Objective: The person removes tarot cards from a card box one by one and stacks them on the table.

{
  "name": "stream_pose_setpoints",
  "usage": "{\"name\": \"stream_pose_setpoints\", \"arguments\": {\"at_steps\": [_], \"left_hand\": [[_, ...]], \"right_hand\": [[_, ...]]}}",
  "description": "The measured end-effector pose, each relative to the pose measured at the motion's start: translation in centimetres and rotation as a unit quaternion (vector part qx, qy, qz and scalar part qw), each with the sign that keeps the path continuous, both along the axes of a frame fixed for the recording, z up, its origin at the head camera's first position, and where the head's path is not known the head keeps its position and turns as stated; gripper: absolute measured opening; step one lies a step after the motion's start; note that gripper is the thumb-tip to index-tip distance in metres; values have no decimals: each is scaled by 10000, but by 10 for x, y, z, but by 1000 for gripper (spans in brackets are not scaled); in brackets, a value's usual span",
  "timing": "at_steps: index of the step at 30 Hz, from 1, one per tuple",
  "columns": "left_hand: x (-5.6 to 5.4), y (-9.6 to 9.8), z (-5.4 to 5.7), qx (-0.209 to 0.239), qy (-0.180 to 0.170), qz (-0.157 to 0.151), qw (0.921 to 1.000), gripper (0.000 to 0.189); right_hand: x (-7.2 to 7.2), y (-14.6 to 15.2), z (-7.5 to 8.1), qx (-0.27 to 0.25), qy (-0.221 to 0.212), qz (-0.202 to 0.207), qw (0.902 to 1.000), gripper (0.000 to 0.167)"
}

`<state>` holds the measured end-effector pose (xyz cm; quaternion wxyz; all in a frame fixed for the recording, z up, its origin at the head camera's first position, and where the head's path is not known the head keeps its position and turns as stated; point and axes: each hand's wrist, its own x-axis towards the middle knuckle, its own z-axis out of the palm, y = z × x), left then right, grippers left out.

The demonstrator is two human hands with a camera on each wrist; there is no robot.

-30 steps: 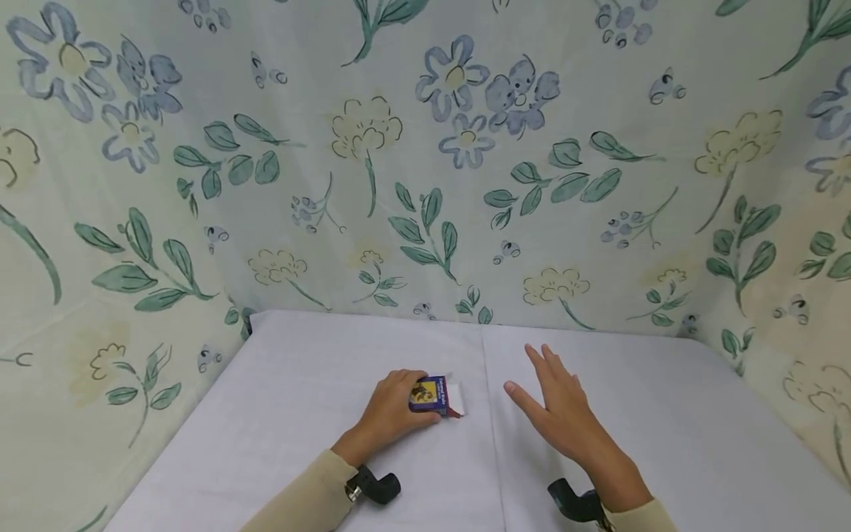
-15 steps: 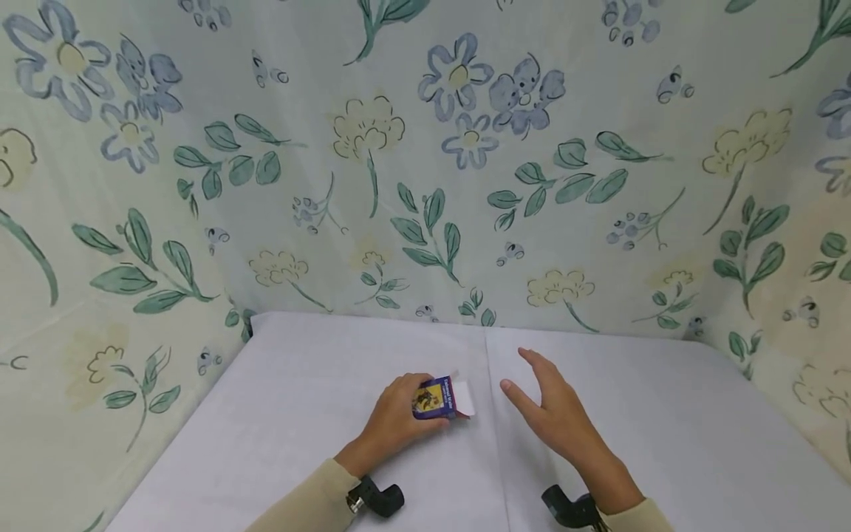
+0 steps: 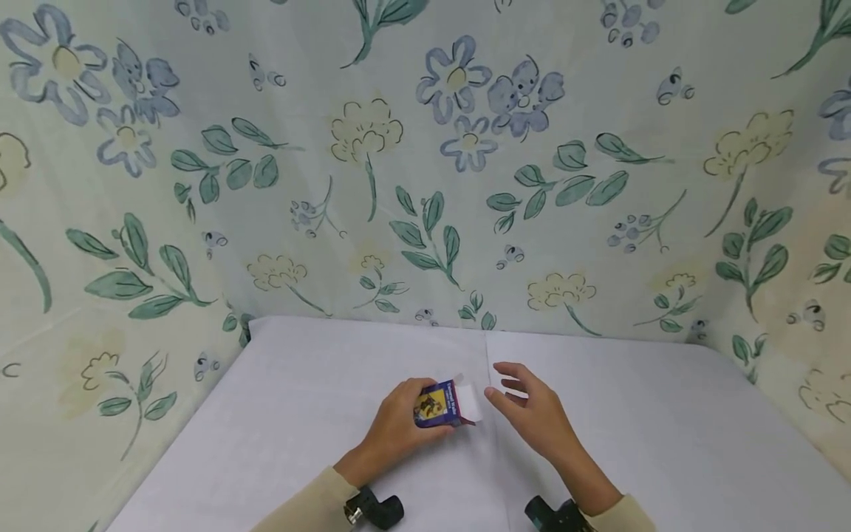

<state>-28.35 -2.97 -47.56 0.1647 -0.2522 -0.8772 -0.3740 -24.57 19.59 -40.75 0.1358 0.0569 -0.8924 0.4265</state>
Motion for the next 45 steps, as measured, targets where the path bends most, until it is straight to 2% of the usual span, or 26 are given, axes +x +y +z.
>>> {"name": "stream_pose_setpoints", "arguments": {"at_steps": [7,14,22,29,39,45], "left_hand": [[3,-2,3,83,-26,-202,9998,76],[4,-5,6,100,-13,-269,9996,77],[1,-2,2,79,88,-316,9994,76],[2,-3,3,61,56,-384,9992,77],[1,-1,2,132,284,-582,9978,74],[1,-1,1,162,391,-650,9970,73]], "right_hand": [[-2,-11,-4,-358,-408,23,9985,42],[-2,-19,-6,-479,-340,26,9983,40],[0,-24,-7,-417,-202,-92,9989,33],[-1,-27,-8,-360,-112,-85,9993,29],[-3,-29,-11,-124,-532,-171,9984,20],[-5,-31,-13,16,-506,-136,9986,16]]}}
